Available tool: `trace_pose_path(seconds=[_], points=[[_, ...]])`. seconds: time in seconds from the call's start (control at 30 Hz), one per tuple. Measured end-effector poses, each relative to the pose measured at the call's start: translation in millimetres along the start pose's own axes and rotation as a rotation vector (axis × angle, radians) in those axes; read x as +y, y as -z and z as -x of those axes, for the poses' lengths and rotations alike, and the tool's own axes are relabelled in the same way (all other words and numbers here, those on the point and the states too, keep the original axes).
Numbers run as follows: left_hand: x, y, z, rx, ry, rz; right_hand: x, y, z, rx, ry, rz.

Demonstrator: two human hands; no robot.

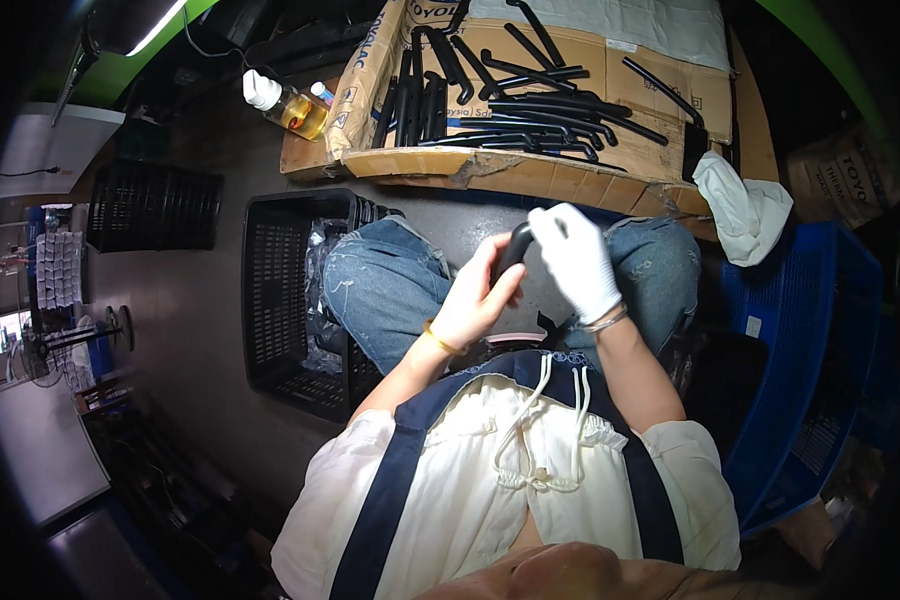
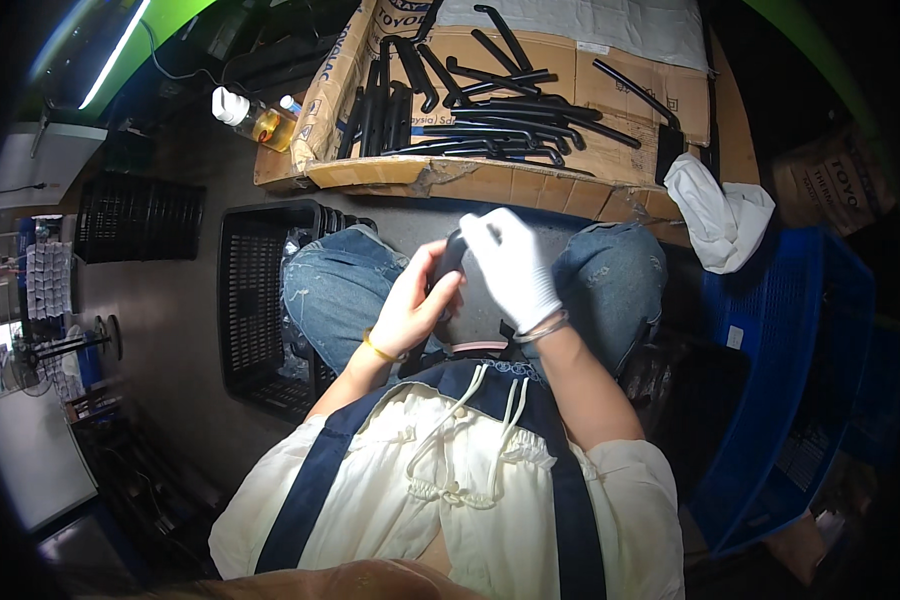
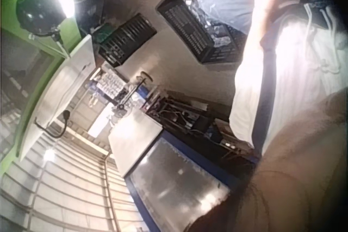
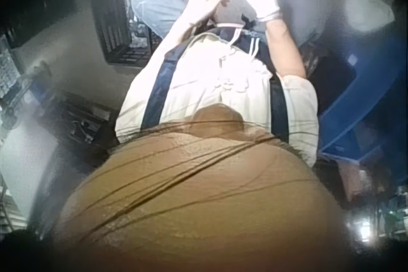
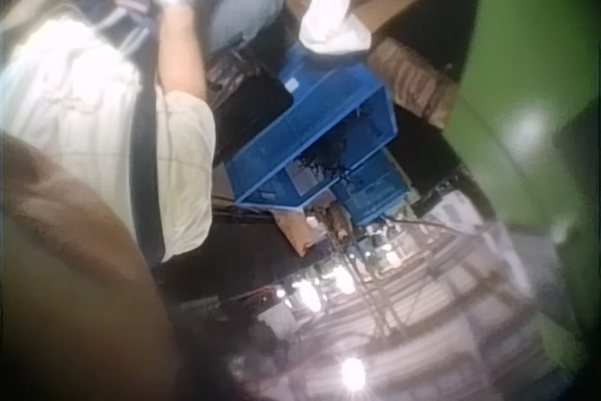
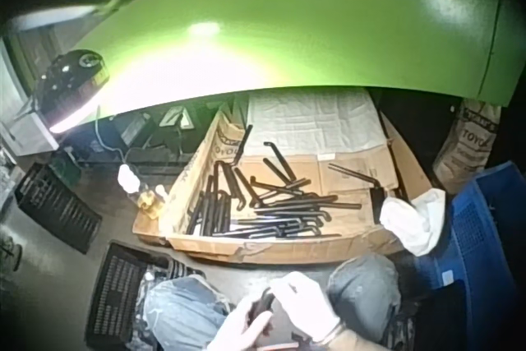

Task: The person is assembling black plastic L-shaped components and placing them into a bin.

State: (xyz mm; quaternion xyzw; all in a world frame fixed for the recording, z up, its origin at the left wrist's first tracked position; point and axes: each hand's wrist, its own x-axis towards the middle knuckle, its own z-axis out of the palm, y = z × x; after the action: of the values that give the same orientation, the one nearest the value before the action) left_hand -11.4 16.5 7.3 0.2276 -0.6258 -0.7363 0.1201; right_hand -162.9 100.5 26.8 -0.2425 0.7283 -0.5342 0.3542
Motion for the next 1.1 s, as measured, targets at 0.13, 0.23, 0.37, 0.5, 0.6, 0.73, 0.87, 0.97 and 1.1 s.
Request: trace_pose_path(seconds=[0.13,0.23,0.37,0.5,0.6,0.73,0.87,0.97,1.1], points=[[8.6,3.7,-14.8,0.175,-0.084,-0.316,4.6,-11.0,13.9,-0.045,0.167,0.013],[15.0,19.7,-14.6,-0.017,0.197,0.354,6.3,1.5,20.6,-0.036,0.180,0.170],[15.3,22.9,-6.0,-0.122,0.244,0.462,-0.1,15.6,33.9,-0.213,0.164,0.114],[6.8,8.4,-0.3,-0.109,0.225,0.437,-11.8,15.4,43.1,-0.115,0.373,0.268],[5.9,6.2,1.6,-0.143,0.191,0.387,-18.6,16.3,45.4,-0.099,0.400,0.400],[11.2,5.0,2.9,-0.119,0.175,0.292,-23.0,16.4,45.1,-0.108,0.455,0.586],[14.6,1.7,3.8,-0.086,0.189,0.238,-24.1,17.0,44.1,-0.094,0.492,0.598],[14.9,1.6,4.2,-0.083,0.200,0.210,-23.8,19.9,45.1,-0.120,0.471,0.628],[15.8,3.7,3.4,-0.124,0.241,0.212,-21.8,20.6,47.9,-0.142,0.469,0.660]])
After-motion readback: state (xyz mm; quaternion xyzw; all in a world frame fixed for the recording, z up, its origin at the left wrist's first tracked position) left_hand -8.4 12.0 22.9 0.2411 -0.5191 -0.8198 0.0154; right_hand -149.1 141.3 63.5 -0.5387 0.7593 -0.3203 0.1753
